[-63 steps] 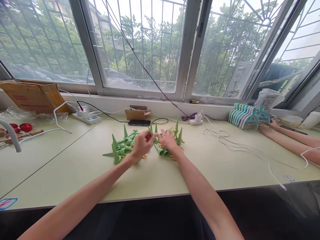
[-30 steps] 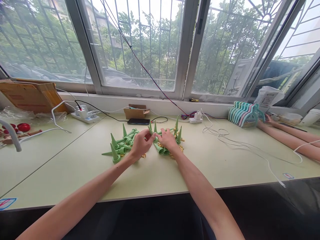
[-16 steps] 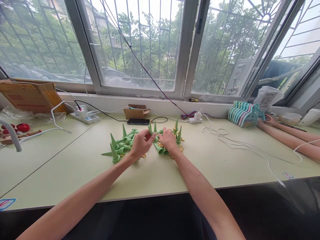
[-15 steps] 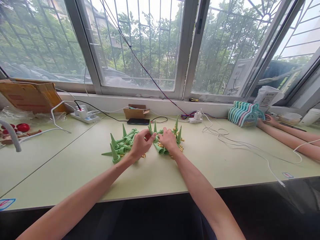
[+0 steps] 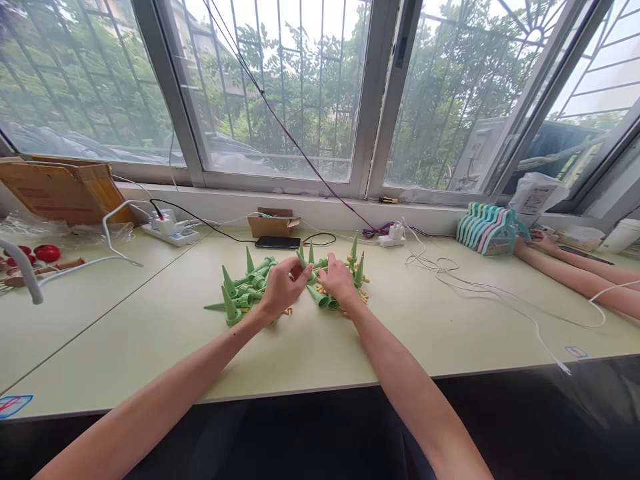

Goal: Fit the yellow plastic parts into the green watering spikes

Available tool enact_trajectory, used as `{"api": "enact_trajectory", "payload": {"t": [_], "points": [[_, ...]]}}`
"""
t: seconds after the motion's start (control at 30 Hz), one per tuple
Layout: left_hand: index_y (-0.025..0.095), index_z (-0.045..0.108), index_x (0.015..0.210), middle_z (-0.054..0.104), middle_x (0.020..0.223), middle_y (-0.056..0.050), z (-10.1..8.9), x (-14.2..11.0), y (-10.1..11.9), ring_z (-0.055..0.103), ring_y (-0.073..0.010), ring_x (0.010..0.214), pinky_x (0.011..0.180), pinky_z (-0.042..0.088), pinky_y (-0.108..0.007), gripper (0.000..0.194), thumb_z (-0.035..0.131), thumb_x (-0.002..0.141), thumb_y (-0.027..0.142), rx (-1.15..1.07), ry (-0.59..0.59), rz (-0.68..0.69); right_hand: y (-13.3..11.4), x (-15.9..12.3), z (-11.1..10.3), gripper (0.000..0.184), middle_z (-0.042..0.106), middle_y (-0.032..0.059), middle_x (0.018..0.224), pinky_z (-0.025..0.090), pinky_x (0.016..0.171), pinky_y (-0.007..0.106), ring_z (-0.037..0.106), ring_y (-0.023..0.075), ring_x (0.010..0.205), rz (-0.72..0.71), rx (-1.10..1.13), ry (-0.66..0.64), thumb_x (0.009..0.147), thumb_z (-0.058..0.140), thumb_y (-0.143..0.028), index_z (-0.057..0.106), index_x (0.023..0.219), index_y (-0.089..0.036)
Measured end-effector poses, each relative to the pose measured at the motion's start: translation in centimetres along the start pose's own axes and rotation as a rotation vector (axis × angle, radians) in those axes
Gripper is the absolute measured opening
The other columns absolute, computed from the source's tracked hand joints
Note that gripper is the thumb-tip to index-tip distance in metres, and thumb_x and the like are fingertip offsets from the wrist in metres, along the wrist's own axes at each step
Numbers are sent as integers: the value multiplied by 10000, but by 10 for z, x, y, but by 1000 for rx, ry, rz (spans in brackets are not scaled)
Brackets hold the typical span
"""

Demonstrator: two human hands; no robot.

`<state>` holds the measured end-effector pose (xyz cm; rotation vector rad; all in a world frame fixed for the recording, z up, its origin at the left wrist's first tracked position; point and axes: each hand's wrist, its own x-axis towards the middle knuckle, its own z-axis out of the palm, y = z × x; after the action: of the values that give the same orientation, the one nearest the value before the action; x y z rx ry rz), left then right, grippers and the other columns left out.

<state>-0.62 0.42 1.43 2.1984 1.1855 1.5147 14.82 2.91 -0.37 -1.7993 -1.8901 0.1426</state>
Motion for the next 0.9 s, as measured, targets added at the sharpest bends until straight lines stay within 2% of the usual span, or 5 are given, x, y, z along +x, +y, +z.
{"api": "enact_trajectory", "payload": {"t": [0.13,0.27,0.4,0.53,0.9], "points": [[187,462,630,509,594,16,-1,1,0,435,-113,561,594,361,-259,311,578,871,346,-2,0,-21,7,-1,-4,359,690,160,1072,453,806,305,645,244,995,-34,39,52,927,507,-245,545,1261,-120],[187,489,638,529,600,10,-1,1,-2,452,-120,569,606,367,-265,291,571,870,342,12,0,-39,14,0,-7,239,715,112,997,453,815,286,656,204,919,-129,100,93,907,494,-146,640,1096,-152],[188,519,659,555,618,2,0,1,-5,480,-128,583,616,378,-271,273,558,875,351,17,-10,-53,16,0,-3,186,726,71,926,457,813,291,647,196,882,-218,140,78,869,543,-143,675,996,-175],[189,512,653,563,619,-3,1,1,-7,485,-130,574,611,377,-273,278,557,873,353,34,-28,-82,16,-1,2,170,726,51,898,454,800,288,645,188,850,-266,165,31,841,597,-177,688,984,-187],[191,517,673,555,626,-3,6,-4,-10,483,-133,584,600,368,-268,259,533,886,338,68,-51,-60,8,-1,1,246,733,33,915,409,712,252,644,181,848,-234,112,-45,813,617,-165,689,1045,-210]]}}
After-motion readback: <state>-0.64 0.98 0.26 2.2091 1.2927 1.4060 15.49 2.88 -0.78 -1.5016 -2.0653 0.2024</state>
